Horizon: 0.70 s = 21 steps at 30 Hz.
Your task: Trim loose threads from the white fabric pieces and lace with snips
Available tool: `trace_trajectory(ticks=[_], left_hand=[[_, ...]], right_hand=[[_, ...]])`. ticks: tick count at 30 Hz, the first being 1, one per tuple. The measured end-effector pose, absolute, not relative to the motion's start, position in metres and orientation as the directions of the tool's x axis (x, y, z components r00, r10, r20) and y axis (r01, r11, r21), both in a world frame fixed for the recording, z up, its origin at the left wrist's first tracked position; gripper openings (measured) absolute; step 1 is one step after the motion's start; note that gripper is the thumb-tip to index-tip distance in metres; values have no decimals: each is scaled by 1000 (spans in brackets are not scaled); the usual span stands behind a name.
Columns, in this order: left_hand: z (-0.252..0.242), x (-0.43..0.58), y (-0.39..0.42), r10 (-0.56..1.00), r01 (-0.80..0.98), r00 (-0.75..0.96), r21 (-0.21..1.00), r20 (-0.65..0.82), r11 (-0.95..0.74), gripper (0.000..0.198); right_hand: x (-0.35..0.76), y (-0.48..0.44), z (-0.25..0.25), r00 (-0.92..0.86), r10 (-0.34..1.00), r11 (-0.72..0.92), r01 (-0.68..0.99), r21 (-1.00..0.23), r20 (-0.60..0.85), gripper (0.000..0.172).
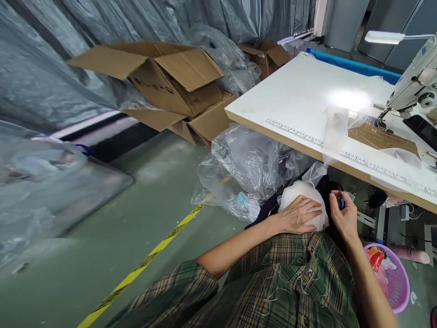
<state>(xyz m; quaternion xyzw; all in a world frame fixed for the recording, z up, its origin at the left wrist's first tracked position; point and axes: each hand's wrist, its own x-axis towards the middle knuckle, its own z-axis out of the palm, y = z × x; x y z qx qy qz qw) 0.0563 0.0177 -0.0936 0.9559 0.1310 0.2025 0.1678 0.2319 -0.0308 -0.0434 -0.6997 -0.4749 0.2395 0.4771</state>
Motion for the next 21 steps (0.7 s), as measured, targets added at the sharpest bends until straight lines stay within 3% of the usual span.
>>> trace_trajectory(ticks=[2,5,10,16,21], left_hand=[[-98,55,16,324,182,885,390,336,-903,48],[-98,51,15,350,157,827,416,441,-896,45],[-80,40,21,495,165,600,508,629,-846,27],[-44,35,52,726,188,355,716,589,-673,32],[-13,42,71,688,-51,634,907,352,-418,40]], right_hand=[[225,-15,-39,418,894,-28,418,-908,165,40],[216,11,-38,445,873,18,381,-925,200,46],[212,35,-44,474,875,-39,278,-960,102,42],[199,1,-31,435,881,53,295,-954,183,38],[172,-41,0,184,982,18,162,-987,48,36]])
